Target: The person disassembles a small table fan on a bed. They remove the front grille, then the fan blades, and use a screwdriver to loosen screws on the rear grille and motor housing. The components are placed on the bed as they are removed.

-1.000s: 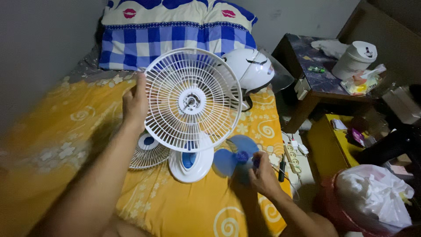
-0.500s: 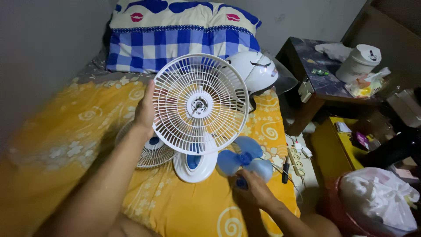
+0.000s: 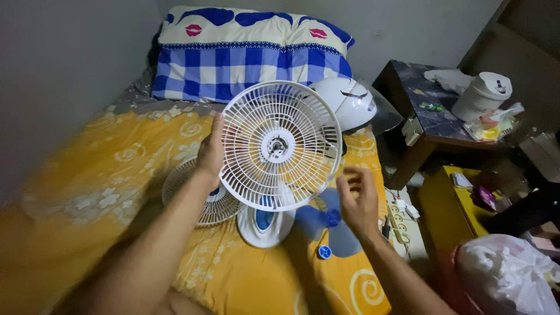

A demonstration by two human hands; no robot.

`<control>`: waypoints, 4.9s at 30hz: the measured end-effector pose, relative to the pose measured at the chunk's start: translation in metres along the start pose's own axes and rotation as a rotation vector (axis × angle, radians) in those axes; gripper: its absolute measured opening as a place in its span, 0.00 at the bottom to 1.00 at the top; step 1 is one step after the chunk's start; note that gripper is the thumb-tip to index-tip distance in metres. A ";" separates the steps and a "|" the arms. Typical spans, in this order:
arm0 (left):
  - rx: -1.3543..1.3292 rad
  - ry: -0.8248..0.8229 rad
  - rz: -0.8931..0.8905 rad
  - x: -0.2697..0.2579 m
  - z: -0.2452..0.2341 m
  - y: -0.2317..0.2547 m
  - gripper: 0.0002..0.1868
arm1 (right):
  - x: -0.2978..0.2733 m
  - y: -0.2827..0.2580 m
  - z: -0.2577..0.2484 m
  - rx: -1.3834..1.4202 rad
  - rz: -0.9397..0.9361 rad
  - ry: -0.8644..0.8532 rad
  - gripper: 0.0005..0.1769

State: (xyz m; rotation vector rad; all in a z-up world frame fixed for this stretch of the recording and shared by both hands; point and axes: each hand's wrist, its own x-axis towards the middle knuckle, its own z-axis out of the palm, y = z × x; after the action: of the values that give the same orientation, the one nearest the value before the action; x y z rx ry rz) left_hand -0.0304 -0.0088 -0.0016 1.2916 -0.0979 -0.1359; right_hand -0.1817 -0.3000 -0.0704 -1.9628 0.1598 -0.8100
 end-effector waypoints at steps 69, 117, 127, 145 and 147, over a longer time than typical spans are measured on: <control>-0.172 -0.214 0.073 -0.015 -0.024 -0.035 0.41 | 0.041 -0.037 -0.008 -0.144 -0.319 0.042 0.17; 0.498 -0.002 0.451 0.006 0.042 0.008 0.37 | 0.013 -0.122 0.021 -0.463 0.015 -0.391 0.16; 0.504 -0.003 0.399 -0.002 0.044 0.013 0.38 | 0.015 -0.121 0.024 -0.447 0.080 -0.411 0.16; 0.454 -0.047 0.509 -0.001 0.044 0.005 0.36 | 0.035 -0.103 0.031 -0.457 0.231 -0.529 0.18; 0.432 -0.054 0.520 -0.002 0.045 0.003 0.36 | 0.035 -0.098 0.034 -0.390 0.311 -0.544 0.19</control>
State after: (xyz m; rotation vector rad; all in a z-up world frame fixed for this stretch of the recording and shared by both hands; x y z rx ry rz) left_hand -0.0386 -0.0508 0.0139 1.6485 -0.5267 0.3130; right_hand -0.1553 -0.2390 0.0165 -2.3715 0.3044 -0.0255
